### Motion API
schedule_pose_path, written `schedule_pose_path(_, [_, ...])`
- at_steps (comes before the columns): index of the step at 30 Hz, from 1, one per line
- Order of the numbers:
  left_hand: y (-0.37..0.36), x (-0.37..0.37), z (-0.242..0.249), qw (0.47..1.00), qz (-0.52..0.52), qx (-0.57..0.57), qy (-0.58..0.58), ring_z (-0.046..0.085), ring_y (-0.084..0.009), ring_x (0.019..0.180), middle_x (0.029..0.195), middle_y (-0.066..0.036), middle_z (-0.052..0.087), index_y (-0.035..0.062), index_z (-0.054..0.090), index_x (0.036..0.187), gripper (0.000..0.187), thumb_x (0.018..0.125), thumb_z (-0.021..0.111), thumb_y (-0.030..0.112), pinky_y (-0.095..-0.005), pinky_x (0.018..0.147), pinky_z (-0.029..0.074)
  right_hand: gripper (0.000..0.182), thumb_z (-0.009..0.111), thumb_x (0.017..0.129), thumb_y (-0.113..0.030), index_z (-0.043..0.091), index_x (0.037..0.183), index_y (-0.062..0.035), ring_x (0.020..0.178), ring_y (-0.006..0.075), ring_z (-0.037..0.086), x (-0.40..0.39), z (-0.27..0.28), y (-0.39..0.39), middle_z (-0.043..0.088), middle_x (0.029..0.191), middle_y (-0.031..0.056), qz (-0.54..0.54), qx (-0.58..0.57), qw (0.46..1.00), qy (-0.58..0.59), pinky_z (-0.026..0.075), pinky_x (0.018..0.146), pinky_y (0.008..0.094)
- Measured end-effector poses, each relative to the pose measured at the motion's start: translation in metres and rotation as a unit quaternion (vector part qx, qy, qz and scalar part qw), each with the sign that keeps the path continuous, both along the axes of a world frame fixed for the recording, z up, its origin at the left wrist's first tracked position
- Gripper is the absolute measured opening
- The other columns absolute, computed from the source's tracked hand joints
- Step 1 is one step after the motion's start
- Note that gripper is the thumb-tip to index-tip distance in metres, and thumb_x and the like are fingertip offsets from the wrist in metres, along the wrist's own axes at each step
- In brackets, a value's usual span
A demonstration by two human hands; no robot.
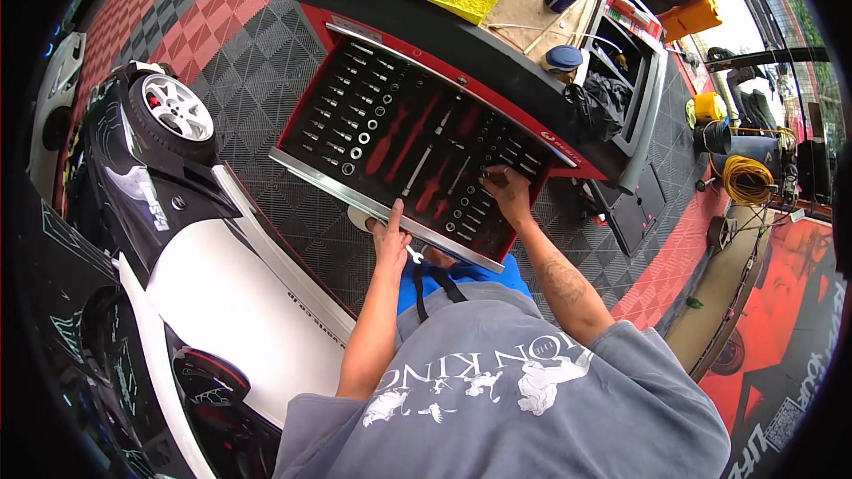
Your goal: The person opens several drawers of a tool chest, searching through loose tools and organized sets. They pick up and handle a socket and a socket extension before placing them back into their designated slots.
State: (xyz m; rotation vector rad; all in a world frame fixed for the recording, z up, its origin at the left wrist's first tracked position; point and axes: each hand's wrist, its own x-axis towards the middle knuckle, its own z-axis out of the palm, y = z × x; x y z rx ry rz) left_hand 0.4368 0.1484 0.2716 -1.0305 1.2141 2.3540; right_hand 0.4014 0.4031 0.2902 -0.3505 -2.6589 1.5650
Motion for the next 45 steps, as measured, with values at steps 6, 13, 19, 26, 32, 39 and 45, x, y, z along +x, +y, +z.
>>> schedule_pose_path(6, [-0.002,0.002,0.000,1.000,0.008,0.019,-0.010,0.028,-0.0011,0.041,0.064,0.007,0.046,0.0120,0.053,0.087,0.031,0.084,0.075,0.033,-0.0194,0.037,0.020,0.020,0.074,0.076,0.004,0.065,0.094,0.0006,0.076,0.0133,0.066,0.011,0.003,-0.010,0.066,0.083,0.0069,-0.044,-0.057,0.997,0.019,0.054,0.072,0.0261])
schedule_pose_path(13, [-0.001,0.001,0.000,1.000,0.016,0.025,0.002,0.027,-0.0007,0.040,0.066,0.006,0.046,0.0097,0.051,0.096,0.036,0.082,0.076,0.032,-0.0187,0.036,0.018,0.021,0.073,0.076,0.007,0.065,0.095,0.0010,0.080,0.0137,0.065,0.011,-0.006,-0.006,0.063,0.089,0.0067,-0.018,-0.046,0.999,0.022,0.054,0.073,0.0259])
schedule_pose_path(19, [-0.003,0.003,-0.004,1.000,0.006,0.030,0.002,0.027,-0.0002,0.042,0.069,0.006,0.046,0.0095,0.050,0.103,0.042,0.081,0.077,0.032,-0.0184,0.037,0.019,0.021,0.075,0.075,0.003,0.065,0.093,0.0020,0.077,0.0185,0.066,-0.005,-0.006,0.000,0.064,0.090,0.0116,0.068,0.045,0.997,0.009,0.053,0.069,0.0282])
schedule_pose_path(26, [-0.003,0.004,-0.007,0.999,0.007,0.049,0.007,0.028,-0.0002,0.043,0.082,0.003,0.048,0.0143,0.035,0.128,0.066,0.081,0.077,0.032,-0.0172,0.037,0.020,0.021,0.075,0.072,0.003,0.064,0.090,0.0036,0.078,0.0255,0.066,-0.015,0.002,0.008,0.063,0.086,0.0160,0.145,0.086,0.986,-0.008,0.052,0.068,0.0328])
schedule_pose_path(32, [-0.004,0.004,-0.007,0.998,0.010,0.061,0.003,0.032,-0.0005,0.047,0.086,0.002,0.047,0.0174,0.026,0.136,0.076,0.081,0.077,0.030,-0.0167,0.038,0.020,0.018,0.072,0.072,0.001,0.065,0.089,0.0040,0.080,0.0331,0.066,-0.024,0.011,0.002,0.064,0.086,0.0194,0.172,0.148,0.973,-0.043,0.052,0.071,0.0370])
schedule_pose_path(39, [-0.002,0.003,-0.007,0.998,0.012,0.062,0.007,0.033,-0.0012,0.047,0.086,0.001,0.046,0.0175,0.019,0.137,0.085,0.079,0.079,0.031,-0.0169,0.039,0.021,0.011,0.067,0.078,-0.005,0.068,0.084,0.0038,0.086,0.0357,0.066,-0.032,0.011,0.006,0.065,0.089,0.0220,0.217,0.186,0.957,-0.059,0.052,0.076,0.0402])
schedule_pose_path(45, [-0.005,0.000,-0.006,0.999,-0.020,0.030,-0.002,0.030,-0.0017,0.044,0.070,0.005,0.042,0.0132,0.040,0.106,0.052,0.080,0.078,0.038,-0.0194,0.039,0.019,0.016,0.071,0.078,-0.008,0.067,0.089,0.0036,0.084,0.0318,0.067,-0.027,0.006,0.006,0.067,0.089,0.0202,0.161,0.163,0.973,-0.026,0.052,0.073,0.0381])
